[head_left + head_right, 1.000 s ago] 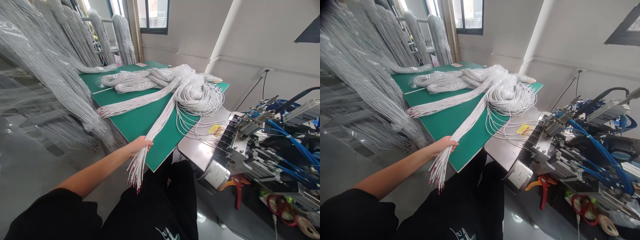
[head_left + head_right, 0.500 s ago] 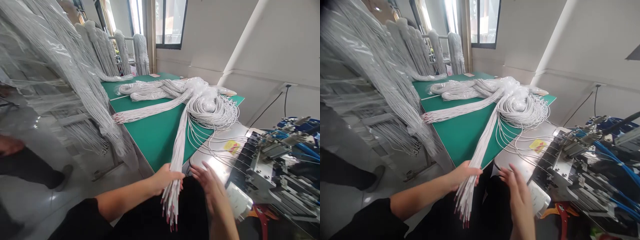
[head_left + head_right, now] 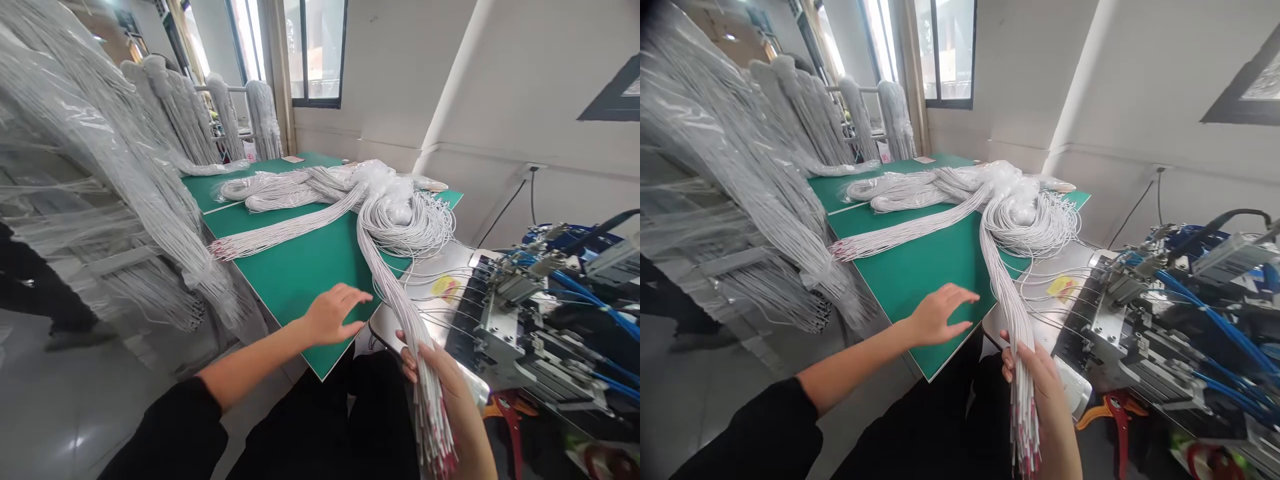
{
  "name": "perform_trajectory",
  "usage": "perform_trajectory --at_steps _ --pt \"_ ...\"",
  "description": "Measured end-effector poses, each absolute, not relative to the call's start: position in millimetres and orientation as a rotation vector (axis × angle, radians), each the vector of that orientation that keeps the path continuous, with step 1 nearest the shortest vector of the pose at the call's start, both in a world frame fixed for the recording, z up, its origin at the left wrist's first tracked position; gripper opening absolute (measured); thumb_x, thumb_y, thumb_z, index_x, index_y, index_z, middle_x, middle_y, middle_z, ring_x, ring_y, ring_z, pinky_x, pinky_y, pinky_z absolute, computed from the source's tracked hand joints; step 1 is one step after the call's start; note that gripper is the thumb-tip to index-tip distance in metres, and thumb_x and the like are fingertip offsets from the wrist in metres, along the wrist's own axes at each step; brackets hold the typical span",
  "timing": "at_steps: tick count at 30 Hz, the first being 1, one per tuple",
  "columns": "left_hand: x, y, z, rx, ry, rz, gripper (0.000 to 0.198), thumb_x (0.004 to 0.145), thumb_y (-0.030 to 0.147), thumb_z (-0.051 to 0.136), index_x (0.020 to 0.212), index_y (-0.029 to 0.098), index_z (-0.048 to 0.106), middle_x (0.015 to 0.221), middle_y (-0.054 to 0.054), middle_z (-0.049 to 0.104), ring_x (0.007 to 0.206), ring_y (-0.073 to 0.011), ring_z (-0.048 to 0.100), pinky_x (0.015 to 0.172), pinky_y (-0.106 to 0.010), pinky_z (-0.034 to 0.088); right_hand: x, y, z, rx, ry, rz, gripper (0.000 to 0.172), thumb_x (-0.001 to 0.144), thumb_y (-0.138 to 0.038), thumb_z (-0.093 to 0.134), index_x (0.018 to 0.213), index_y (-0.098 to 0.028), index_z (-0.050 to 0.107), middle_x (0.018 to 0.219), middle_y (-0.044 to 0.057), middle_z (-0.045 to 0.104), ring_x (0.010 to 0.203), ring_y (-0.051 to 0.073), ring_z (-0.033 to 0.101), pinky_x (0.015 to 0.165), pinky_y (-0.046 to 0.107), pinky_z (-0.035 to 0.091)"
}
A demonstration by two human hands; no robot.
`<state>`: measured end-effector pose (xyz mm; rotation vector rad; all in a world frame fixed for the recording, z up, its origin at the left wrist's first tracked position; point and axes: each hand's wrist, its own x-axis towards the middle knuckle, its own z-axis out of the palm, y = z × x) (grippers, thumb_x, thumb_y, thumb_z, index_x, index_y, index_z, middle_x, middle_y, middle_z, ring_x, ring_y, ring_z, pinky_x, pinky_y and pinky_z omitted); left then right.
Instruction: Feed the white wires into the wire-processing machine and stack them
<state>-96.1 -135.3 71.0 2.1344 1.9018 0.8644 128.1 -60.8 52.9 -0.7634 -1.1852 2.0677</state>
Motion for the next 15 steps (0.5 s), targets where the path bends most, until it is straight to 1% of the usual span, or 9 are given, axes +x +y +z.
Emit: perform_trajectory --at_steps 2,3,4,6,8,9,11,13,15 --pt "-91 -99 61 2.552 1.856 0.818 0.061 0.081 0.035 0.065 0.135 0.016 0.044 0.14 -0.015 0.045 0.128 -0.03 0.041 0.107 -0.047 0.032 140 -70 61 -0.834 -1.282 2.003 0.04 0.081 -0.046 0.063 0.107 -0.016 0.067 0.061 0.002 0.053 0.051 0.014 0.048 0.046 0.026 0.041" --pt "-84 -80 54 2.732 1.741 0.768 0.062 0.081 0.037 0.064 0.136 0.016 0.043 0.143 -0.016 0.042 0.13 -0.0302 0.039 0.109 -0.049 0.028 144 -75 62 -0.887 -1.334 1.96 0.042 0.083 -0.048 0.061 0.112 -0.018 0.066 0.063 0.003 0.056 0.052 0.015 0.049 0.046 0.026 0.041" --pt "-75 -62 48 2.868 1.613 0.73 0.058 0.085 0.038 0.059 0.136 0.016 0.043 0.142 -0.014 0.044 0.13 -0.028 0.04 0.11 -0.048 0.027 147 -80 61 -0.947 -1.389 1.908 0.046 0.083 -0.05 0.059 0.116 -0.019 0.064 0.066 0.004 0.059 0.052 0.017 0.051 0.045 0.027 0.041" --pt "-53 -30 34 3.054 1.283 0.702 0.045 0.09 0.031 0.05 0.133 0.019 0.047 0.126 -0.01 0.058 0.117 -0.0199 0.052 0.106 -0.037 0.033 153 -87 53 -1.058 -1.488 1.79 0.051 0.084 -0.054 0.056 0.122 -0.02 0.06 0.072 0.006 0.064 0.054 0.02 0.056 0.045 0.028 0.042" --pt "-34 -8 20 3.149 1.064 0.659 0.036 0.092 0.03 0.048 0.126 0.021 0.054 0.101 -0.007 0.068 0.095 -0.0163 0.061 0.088 -0.029 0.044 160 -89 39 -1.151 -1.58 1.635 0.051 0.085 -0.057 0.051 0.117 -0.019 0.063 0.075 0.008 0.068 0.057 0.022 0.06 0.049 0.031 0.046" --pt "-27 0 13 3.171 1.022 0.652 0.032 0.091 0.032 0.048 0.12 0.02 0.059 0.089 -0.006 0.068 0.084 -0.0158 0.063 0.078 -0.028 0.046 164 -88 32 -1.197 -1.628 1.533 0.051 0.086 -0.058 0.048 0.114 -0.019 0.065 0.077 0.009 0.069 0.06 0.023 0.061 0.052 0.031 0.048" --pt "-19 8 3 3.208 1.0 0.664 0.026 0.092 0.033 0.048 0.107 0.021 0.064 0.075 -0.004 0.066 0.07 -0.0144 0.061 0.065 -0.027 0.044 175 -83 22 -1.276 -1.735 1.291 0.05 0.086 -0.06 0.047 0.106 -0.019 0.068 0.083 0.01 0.071 0.071 0.026 0.065 0.06 0.031 0.051" --pt "-17 10 -3 3.246 0.976 0.71 0.022 0.092 0.03 0.046 0.099 0.022 0.065 0.069 -0.002 0.063 0.065 -0.0129 0.06 0.06 -0.026 0.042 186 -79 17 -1.342 -1.838 1.075 0.048 0.086 -0.059 0.047 0.099 -0.02 0.07 0.087 0.009 0.072 0.081 0.026 0.067 0.066 0.029 0.051" --pt "-18 8 -5 3.278 0.948 0.774 0.021 0.092 0.029 0.046 0.096 0.022 0.065 0.067 -0.001 0.062 0.063 -0.0124 0.059 0.059 -0.025 0.042 194 -76 18 -1.387 -1.914 0.939 0.046 0.086 -0.057 0.047 0.093 -0.02 0.072 0.085 0.008 0.072 0.081 0.025 0.067 0.067 0.027 0.05"
